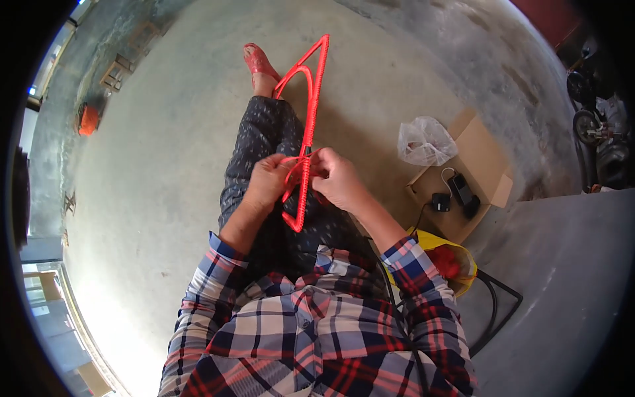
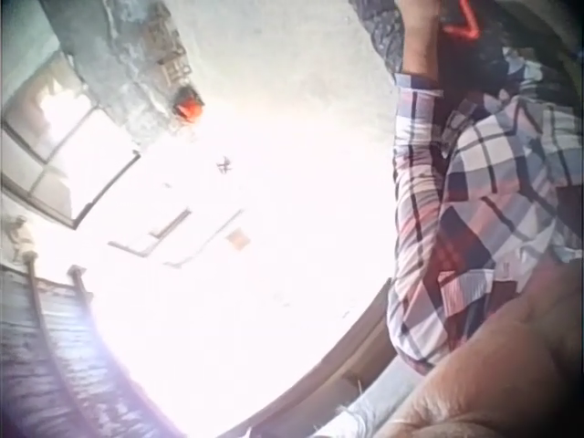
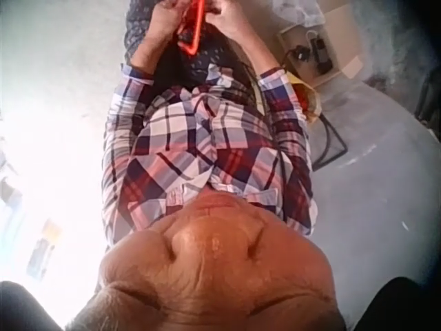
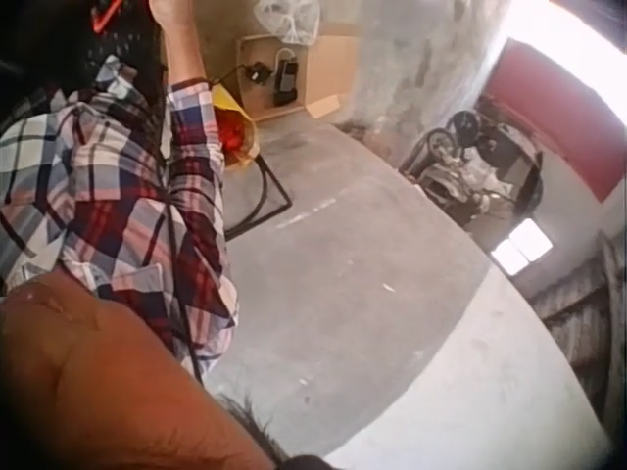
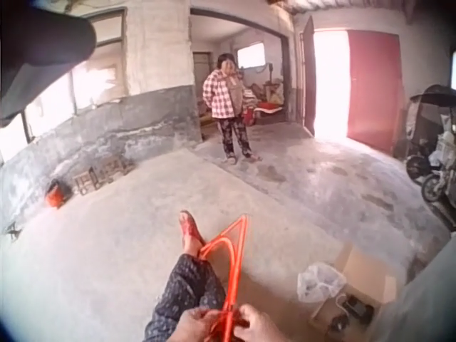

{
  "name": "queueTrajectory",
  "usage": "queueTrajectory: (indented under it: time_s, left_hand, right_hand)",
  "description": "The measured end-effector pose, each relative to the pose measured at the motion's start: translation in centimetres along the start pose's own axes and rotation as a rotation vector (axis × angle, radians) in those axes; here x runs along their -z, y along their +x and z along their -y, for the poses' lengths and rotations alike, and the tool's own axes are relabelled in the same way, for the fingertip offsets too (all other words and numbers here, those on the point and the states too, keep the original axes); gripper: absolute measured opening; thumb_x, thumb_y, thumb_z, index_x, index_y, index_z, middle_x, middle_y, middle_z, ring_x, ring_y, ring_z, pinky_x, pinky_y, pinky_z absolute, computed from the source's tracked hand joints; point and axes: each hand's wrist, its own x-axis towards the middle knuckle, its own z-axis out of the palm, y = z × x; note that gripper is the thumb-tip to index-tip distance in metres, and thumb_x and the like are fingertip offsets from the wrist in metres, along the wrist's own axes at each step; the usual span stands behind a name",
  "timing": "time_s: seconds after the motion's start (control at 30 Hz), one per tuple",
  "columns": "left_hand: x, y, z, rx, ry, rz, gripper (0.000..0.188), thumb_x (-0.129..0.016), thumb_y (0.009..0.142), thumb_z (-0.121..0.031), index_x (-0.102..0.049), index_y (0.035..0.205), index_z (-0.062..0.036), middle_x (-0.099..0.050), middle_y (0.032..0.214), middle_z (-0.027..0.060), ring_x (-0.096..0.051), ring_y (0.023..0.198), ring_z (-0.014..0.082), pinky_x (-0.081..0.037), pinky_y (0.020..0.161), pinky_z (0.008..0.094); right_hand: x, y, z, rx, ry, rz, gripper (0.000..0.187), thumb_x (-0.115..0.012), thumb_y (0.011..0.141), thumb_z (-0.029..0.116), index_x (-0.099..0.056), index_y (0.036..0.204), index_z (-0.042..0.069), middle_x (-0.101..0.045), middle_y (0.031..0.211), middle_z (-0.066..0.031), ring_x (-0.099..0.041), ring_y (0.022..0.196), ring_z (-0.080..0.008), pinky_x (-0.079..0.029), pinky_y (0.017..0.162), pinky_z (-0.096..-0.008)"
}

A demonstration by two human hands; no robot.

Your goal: Threading a red cord through pre-drilled holes in a red triangular plastic frame.

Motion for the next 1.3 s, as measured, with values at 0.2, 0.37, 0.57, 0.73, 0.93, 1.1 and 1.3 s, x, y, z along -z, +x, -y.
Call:
queueTrajectory:
  time_s: [0.2,0.37,0.57,0.73,0.93,1.1,1.3]
  left_hand:
    - [1.5,-1.8,-7.2,0.153,-0.489,0.045,0.013,-0.056,0.094,-0.016,-0.063,0.084,-0.0094,-0.062,0.074,-0.0026,-0.049,0.057,0.0024,-0.038,0.049,0.0176]
    - [0.3,-2.3,-8.7,0.1,-0.459,0.166,0.016,-0.054,0.095,-0.018,-0.06,0.082,-0.0105,-0.05,0.064,-0.0057,-0.043,0.052,0.0032,-0.03,0.045,0.0181]
    - [0.8,-0.6,-7.3,0.159,-0.407,0.146,0.02,-0.056,0.094,-0.021,-0.058,0.079,-0.0085,-0.049,0.062,-0.0052,-0.033,0.043,0.0034,-0.026,0.042,0.0185]
    - [-0.2,0.0,-6.9,0.182,-0.556,0.142,0.014,-0.059,0.091,-0.01,-0.058,0.08,-0.0025,-0.058,0.071,0.0018,-0.05,0.059,0.0081,-0.041,0.054,0.0212]
    - [-0.4,0.8,-5.4,0.099,-0.443,0.179,0.013,-0.061,0.09,-0.01,-0.059,0.081,-0.0018,-0.06,0.074,0.0016,-0.052,0.063,0.0076,-0.043,0.058,0.0211]
    - [-0.9,0.6,-5.4,0.085,-0.412,0.161,0.011,-0.063,0.09,-0.015,-0.06,0.081,-0.0086,-0.057,0.069,-0.0049,-0.04,0.052,0.0025,-0.028,0.046,0.0176]
    - [-0.8,0.2,-5.6,0.104,-0.282,0.118,0.012,-0.06,0.091,-0.012,-0.059,0.083,-0.0028,-0.059,0.075,0.0005,-0.052,0.066,0.0069,-0.043,0.061,0.0204]
  right_hand:
    - [0.3,-1.2,4.3,0.122,0.182,-0.186,0.016,-0.067,0.081,0.008,-0.059,0.094,0.004,-0.059,0.086,-0.0006,-0.057,0.077,-0.0076,-0.047,0.069,-0.0233]
    - [-0.3,-0.3,6.2,0.54,-0.504,-0.238,0.026,-0.067,0.084,0.018,-0.063,0.1,-0.001,-0.059,0.106,-0.0069,-0.056,0.097,-0.0168,-0.044,0.088,-0.032]
    - [6.4,-4.7,11.4,0.259,0.455,-0.278,0.018,-0.052,0.094,0.017,-0.061,0.104,0.004,-0.058,0.087,-0.0029,-0.057,0.084,-0.0168,-0.045,0.087,-0.0357]
    - [20.3,-11.1,12.7,0.474,0.717,-0.286,0.019,-0.047,0.098,0.023,-0.057,0.095,0.008,-0.033,0.059,0.0056,-0.029,0.047,-0.0052,-0.033,0.044,-0.0207]
    - [15.0,-8.2,6.7,0.141,0.865,-0.8,0.021,-0.048,0.097,0.022,-0.06,0.104,0.005,-0.029,0.052,0.0085,-0.024,0.041,-0.0024,-0.019,0.036,-0.0201]
    - [2.6,-2.0,2.1,-0.194,0.532,-0.286,0.032,-0.048,0.097,0.022,-0.053,0.123,0.006,-0.034,0.06,0.007,-0.029,0.046,-0.0026,-0.024,0.04,-0.0189]
    - [5.4,-2.4,3.9,-0.094,0.619,-0.24,0.022,-0.057,0.093,0.024,-0.047,0.076,0.014,-0.036,0.057,0.0068,-0.031,0.045,-0.003,-0.022,0.039,-0.0205]
